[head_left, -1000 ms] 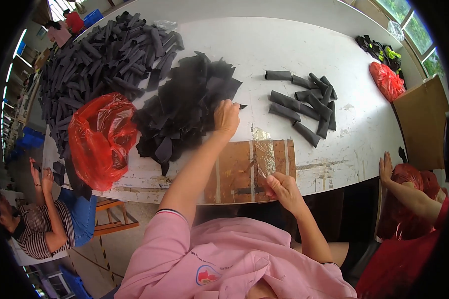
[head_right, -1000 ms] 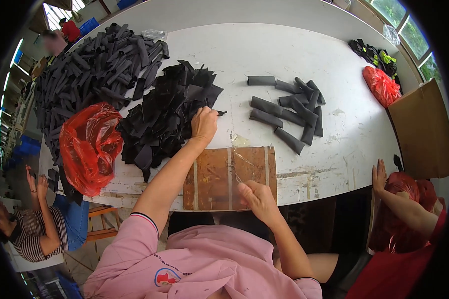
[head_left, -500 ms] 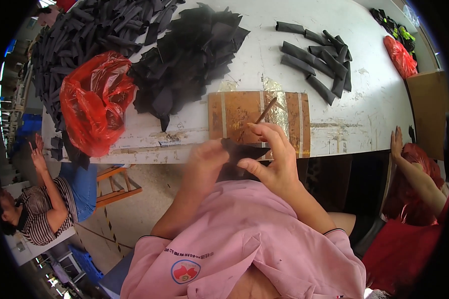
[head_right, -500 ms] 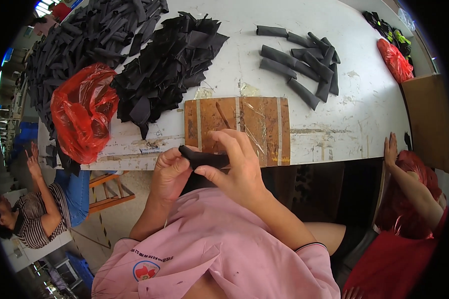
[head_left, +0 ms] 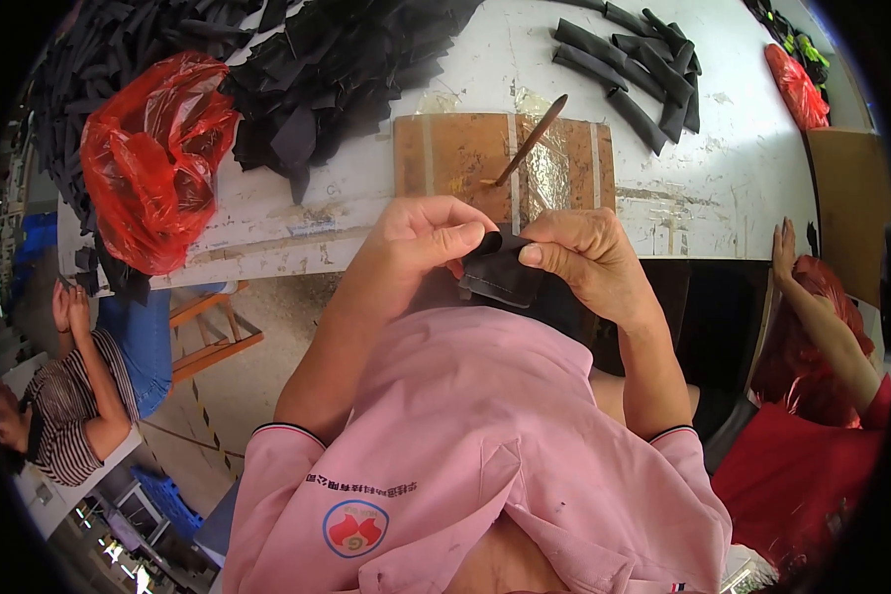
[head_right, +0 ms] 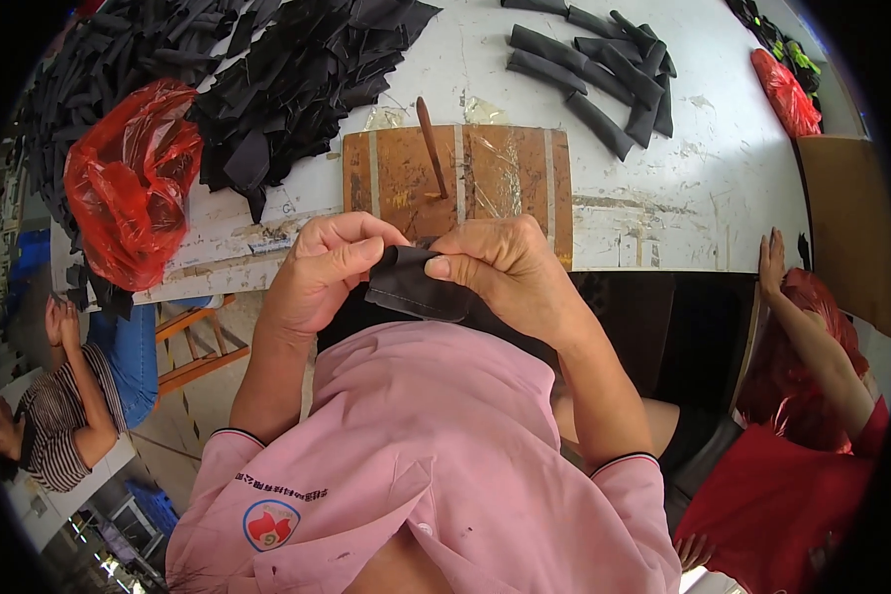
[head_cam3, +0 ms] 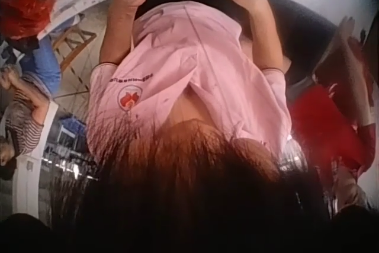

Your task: The person is assembling black foam grips by wrapping and sliding them onto thin rods.

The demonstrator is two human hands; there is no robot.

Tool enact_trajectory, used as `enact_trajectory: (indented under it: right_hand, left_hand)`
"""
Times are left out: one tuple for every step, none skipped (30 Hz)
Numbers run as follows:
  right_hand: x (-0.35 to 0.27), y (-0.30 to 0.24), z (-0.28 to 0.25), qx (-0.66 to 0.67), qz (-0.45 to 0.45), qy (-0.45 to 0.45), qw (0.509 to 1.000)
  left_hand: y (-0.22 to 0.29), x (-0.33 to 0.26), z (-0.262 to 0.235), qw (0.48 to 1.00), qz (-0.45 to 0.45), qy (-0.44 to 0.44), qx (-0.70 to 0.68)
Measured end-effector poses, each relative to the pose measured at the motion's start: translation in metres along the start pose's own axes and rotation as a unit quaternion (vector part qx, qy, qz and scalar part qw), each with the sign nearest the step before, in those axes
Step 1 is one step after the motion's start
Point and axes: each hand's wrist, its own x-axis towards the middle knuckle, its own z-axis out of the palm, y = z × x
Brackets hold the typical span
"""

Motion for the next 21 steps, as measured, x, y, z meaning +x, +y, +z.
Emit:
enact_trajectory:
  right_hand:
    - [0.001, -0.001, -0.002, -0.013, 0.001, -0.015, 1.000]
    - [0.001, -0.002, -0.003, -0.025, 0.001, -0.030, 0.999]
    - [0.003, -0.001, -0.004, -0.026, -0.003, -0.025, 0.999]
    - [0.004, 0.000, -0.006, -0.041, -0.019, -0.052, 0.998]
    - [0.006, 0.000, -0.008, -0.057, -0.035, -0.078, 0.995]
    - [0.009, 0.001, -0.008, -0.057, -0.043, -0.074, 0.995]
    - [0.011, 0.001, -0.007, -0.086, -0.034, -0.075, 0.993]
    - [0.012, 0.002, -0.006, -0.115, -0.025, -0.075, 0.990]
    - [0.012, 0.007, -0.002, -0.256, -0.154, 0.034, 0.954]
    - [0.014, -0.004, 0.005, -0.414, -0.219, 0.171, 0.867]
    - [0.009, -0.007, 0.010, -0.393, -0.200, 0.212, 0.872]
    - [0.005, -0.009, 0.016, -0.370, -0.182, 0.251, 0.876]
    - [0.001, -0.012, 0.022, -0.255, -0.152, 0.218, 0.930]
    - [-0.001, -0.014, 0.028, -0.136, -0.120, 0.178, 0.967]
    - [0.001, -0.007, 0.034, -0.127, -0.128, 0.171, 0.969]
    - [0.003, -0.002, 0.035, -0.124, -0.142, 0.165, 0.968]
    - [0.003, 0.003, 0.034, -0.116, -0.110, 0.162, 0.974]
    - [0.007, 0.008, 0.035, -0.108, -0.081, 0.149, 0.980]
    - [0.009, 0.007, 0.037, -0.159, -0.088, 0.157, 0.971]
    - [0.013, 0.008, 0.040, -0.208, -0.099, 0.160, 0.960]
    - [0.015, 0.012, 0.044, -0.238, -0.120, 0.162, 0.950]
  left_hand:
    - [0.005, -0.001, 0.001, 1.000, -0.005, 0.011, 0.003]
    - [0.007, -0.002, 0.002, 1.000, -0.006, 0.011, 0.004]
    - [0.011, 0.000, 0.001, 0.999, -0.012, -0.013, 0.030]
    - [0.015, 0.001, 0.001, 0.998, -0.018, -0.037, 0.057]
    - [0.014, 0.000, 0.004, 0.996, -0.025, -0.045, 0.073]
    - [0.008, 0.002, 0.002, 0.992, -0.018, -0.042, 0.119]
    - [0.008, 0.003, 0.002, 0.986, -0.022, -0.018, 0.165]
    - [0.012, 0.005, 0.005, 0.977, -0.025, 0.005, 0.211]
    - [0.008, 0.006, 0.006, 0.932, 0.078, 0.038, 0.352]
    - [0.001, 0.005, 0.007, 0.929, 0.082, 0.045, 0.358]
    - [-0.006, 0.004, 0.011, 0.936, 0.097, 0.122, 0.317]
    - [-0.009, 0.001, 0.017, 0.934, 0.116, 0.200, 0.272]
    - [-0.004, -0.002, 0.032, 0.937, 0.133, 0.229, 0.229]
    - [-0.014, 0.001, 0.034, 0.917, 0.180, 0.245, 0.260]
    - [-0.017, 0.002, 0.038, 0.894, 0.223, 0.254, 0.294]
    - [-0.018, 0.002, 0.041, 0.866, 0.265, 0.268, 0.327]
    - [-0.018, 0.001, 0.043, 0.859, 0.265, 0.273, 0.343]
    - [-0.020, 0.001, 0.043, 0.848, 0.264, 0.287, 0.359]
    - [-0.024, 0.003, 0.042, 0.834, 0.272, 0.296, 0.377]
    - [-0.032, 0.006, 0.038, 0.818, 0.278, 0.313, 0.396]
    - [-0.039, 0.009, 0.033, 0.802, 0.293, 0.339, 0.394]
